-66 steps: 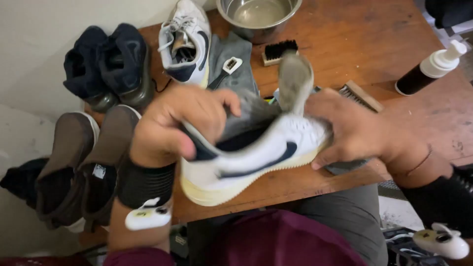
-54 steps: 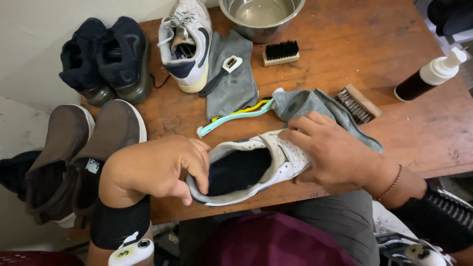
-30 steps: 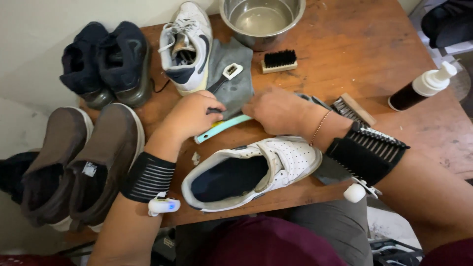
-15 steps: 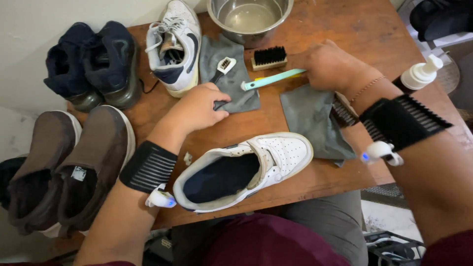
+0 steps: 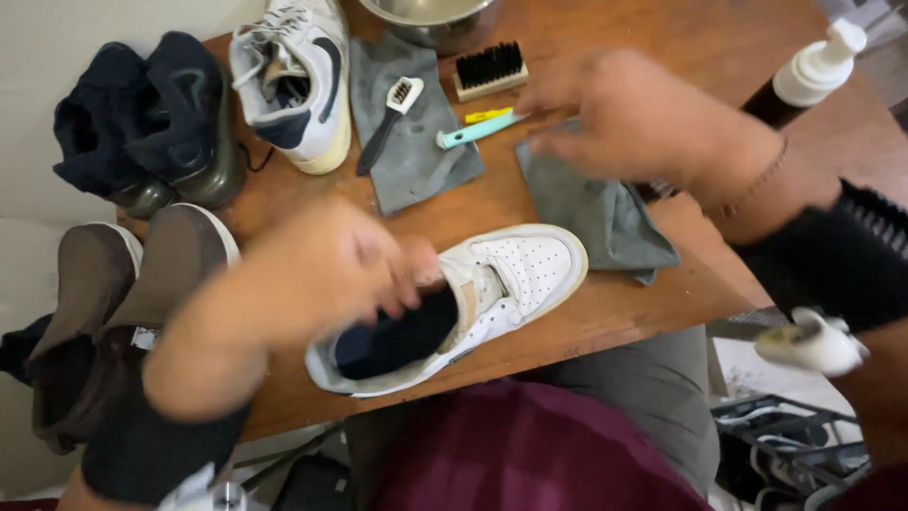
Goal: The person cleans a white sneaker using a cloth, multiple brushes, and a cleaning solution. They wipe the upper and tongue, scrub with different brushes, apply liquid cleaner, and continue scrubbing and wiping the shoe throughout the clip.
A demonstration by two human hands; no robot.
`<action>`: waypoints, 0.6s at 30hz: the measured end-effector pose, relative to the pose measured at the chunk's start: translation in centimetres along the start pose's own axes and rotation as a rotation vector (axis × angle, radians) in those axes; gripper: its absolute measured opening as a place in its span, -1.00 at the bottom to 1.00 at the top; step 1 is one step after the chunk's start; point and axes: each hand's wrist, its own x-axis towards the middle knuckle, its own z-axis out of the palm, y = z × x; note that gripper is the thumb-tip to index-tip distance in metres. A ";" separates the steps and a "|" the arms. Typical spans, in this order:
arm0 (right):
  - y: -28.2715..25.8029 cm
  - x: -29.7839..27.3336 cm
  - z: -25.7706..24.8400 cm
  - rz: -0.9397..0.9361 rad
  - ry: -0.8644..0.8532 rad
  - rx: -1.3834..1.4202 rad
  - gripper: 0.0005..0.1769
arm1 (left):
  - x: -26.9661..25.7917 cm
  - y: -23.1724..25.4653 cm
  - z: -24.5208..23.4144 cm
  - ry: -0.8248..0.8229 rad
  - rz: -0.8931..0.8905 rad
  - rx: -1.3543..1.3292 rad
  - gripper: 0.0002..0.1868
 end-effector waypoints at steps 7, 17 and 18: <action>-6.3 -3.2 3.0 0.000 -0.332 0.377 -0.31 | -0.8 1.8 4.7 0.045 -0.059 0.263 -0.49; -6.8 -4.7 6.2 -0.143 -0.109 0.304 -0.19 | 4.5 -8.1 10.2 -0.081 0.015 -1.278 -0.58; -7.0 -4.8 6.1 -0.118 -0.111 0.303 -0.22 | 4.6 -9.5 10.2 -0.212 0.088 -1.385 -0.51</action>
